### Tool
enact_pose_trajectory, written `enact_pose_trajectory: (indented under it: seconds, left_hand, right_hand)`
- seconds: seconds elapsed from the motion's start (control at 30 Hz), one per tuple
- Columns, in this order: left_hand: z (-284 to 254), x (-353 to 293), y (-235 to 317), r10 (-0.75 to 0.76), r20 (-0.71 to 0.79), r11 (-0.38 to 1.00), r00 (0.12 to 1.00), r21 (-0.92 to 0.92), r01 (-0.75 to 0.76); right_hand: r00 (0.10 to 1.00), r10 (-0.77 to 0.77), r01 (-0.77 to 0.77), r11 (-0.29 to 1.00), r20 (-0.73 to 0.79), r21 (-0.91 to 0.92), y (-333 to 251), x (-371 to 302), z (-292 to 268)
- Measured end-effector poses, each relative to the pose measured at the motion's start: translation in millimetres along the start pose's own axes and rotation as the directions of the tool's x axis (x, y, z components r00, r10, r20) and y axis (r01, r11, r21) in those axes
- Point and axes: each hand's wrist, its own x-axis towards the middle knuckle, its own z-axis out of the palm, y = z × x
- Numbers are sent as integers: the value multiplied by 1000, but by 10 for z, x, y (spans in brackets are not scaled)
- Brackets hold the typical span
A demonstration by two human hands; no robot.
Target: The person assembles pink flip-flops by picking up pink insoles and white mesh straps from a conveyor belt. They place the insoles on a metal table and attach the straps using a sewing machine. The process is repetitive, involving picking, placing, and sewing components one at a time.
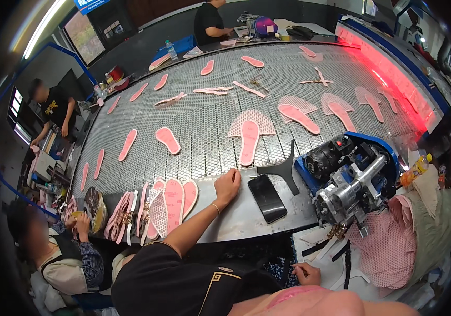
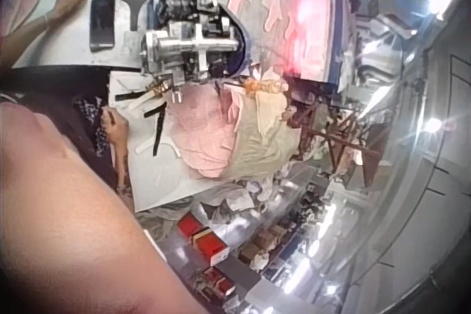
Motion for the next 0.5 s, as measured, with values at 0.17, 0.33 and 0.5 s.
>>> enact_pose_trajectory:
  seconds: [0.17,0.33,0.5]
  left_hand:
    - [-29,-7,73,3,38,996,999,90,-6]
    - [-6,16,125,55,9,994,998,96,-55]
    - [-24,-14,106,66,1,992,998,109,-66]
  right_hand:
    - [1000,-15,15,1000,13,13,74,-5,-23]
    - [999,42,-43,999,-9,-5,22,5,-54]
    - [999,38,-37,999,-32,7,70,1,-67]
